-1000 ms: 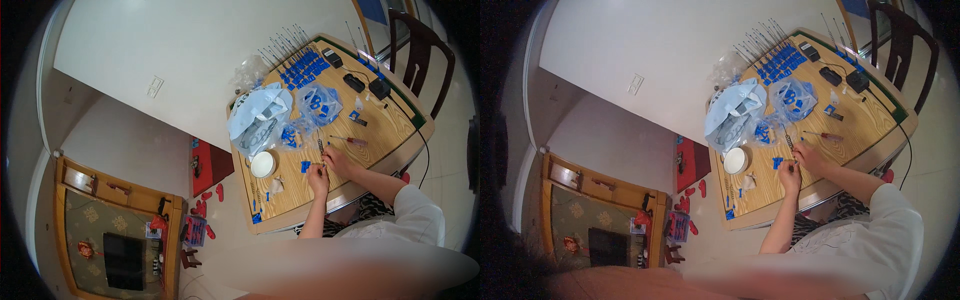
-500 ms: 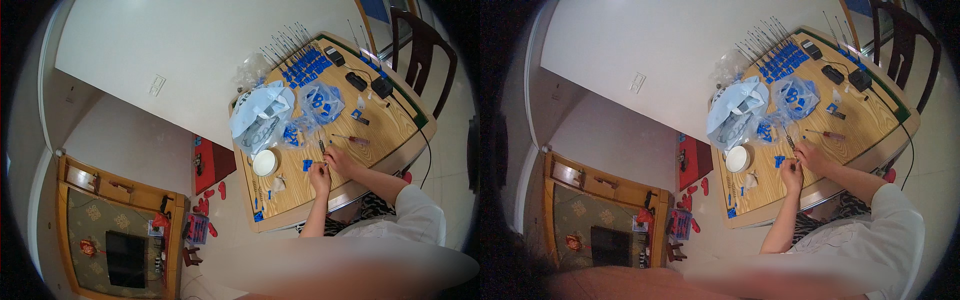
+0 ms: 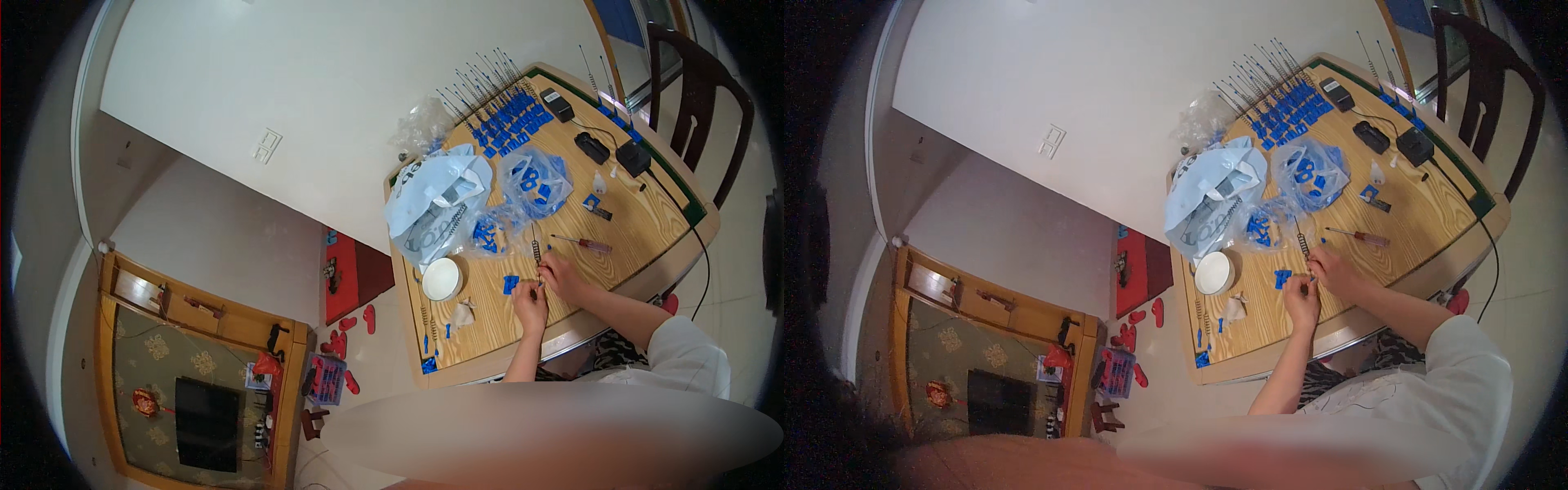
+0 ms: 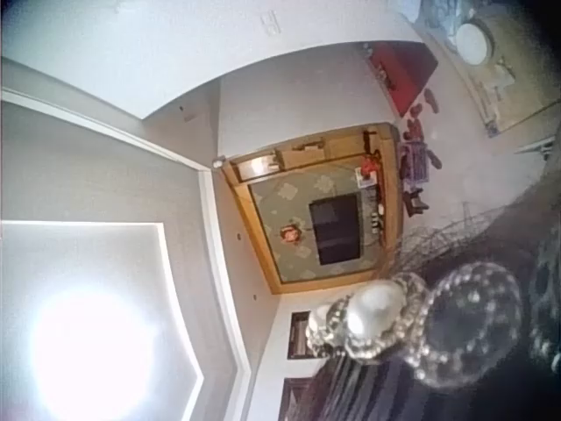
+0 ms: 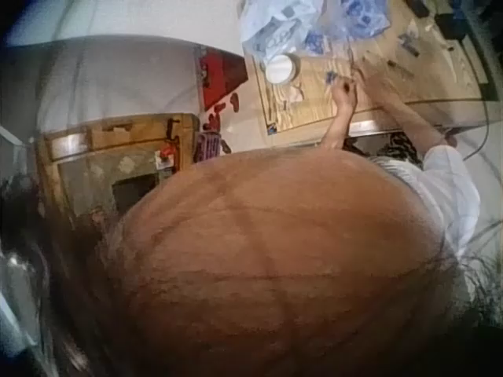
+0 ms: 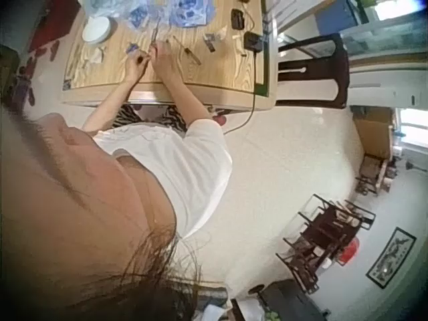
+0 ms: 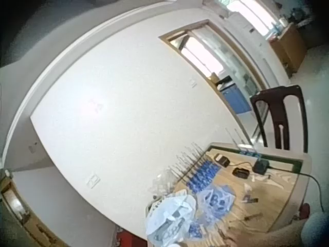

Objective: The person assembles small electronic components by connecting wires to a blue plastic base with a screwdriver.

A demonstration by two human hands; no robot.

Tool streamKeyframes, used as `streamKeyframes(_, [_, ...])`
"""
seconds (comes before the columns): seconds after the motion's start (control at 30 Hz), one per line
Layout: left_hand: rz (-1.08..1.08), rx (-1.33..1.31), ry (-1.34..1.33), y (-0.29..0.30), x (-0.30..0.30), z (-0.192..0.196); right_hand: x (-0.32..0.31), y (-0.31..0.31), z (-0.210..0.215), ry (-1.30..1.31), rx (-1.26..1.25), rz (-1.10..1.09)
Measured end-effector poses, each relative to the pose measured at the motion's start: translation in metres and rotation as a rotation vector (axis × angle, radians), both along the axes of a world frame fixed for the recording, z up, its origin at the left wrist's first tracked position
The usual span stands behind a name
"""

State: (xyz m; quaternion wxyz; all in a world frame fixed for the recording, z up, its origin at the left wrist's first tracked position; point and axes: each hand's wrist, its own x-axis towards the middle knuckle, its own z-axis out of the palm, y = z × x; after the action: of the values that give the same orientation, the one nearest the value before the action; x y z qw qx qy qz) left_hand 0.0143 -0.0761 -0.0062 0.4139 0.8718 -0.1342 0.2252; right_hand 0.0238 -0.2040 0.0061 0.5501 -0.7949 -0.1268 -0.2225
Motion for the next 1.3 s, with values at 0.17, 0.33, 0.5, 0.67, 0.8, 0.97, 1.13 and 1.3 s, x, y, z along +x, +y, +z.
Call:
streamKeyframes(0.17, [-0.005,0.003,-0.031,0.001,0.0,0.0,0.0,-0.001,0.007,0.06,0.063,0.005])
streamKeyframes(0.33, [-0.008,0.01,-0.018,-0.001,-0.002,0.001,0.002,-0.003,0.005,0.1,0.128,0.022])
streamKeyframes(0.5, [-0.018,0.026,0.039,0.0,-0.002,0.002,-0.001,-0.001,0.007,0.106,0.159,0.03])
streamKeyframes(0.67, [-0.016,-0.002,0.009,0.0,0.001,0.0,-0.007,-0.002,0.011,0.059,0.005,0.068])
streamKeyframes(0.8, [-0.018,-0.012,-0.042,0.0,0.002,-0.001,-0.004,0.001,0.003,-0.105,-0.113,0.063])
streamKeyframes(0.97, [-0.017,0.0,-0.013,0.0,-0.001,0.001,-0.006,0.001,0.003,-0.117,-0.138,0.054])
streamKeyframes(1.13, [-0.026,-0.025,-0.049,-0.001,-0.002,0.002,-0.004,-0.001,0.013,0.156,0.1,0.025])
streamKeyframes(1.3, [-0.013,0.018,-0.02,0.001,-0.002,0.003,-0.005,0.0,0.01,-0.106,-0.065,0.033])
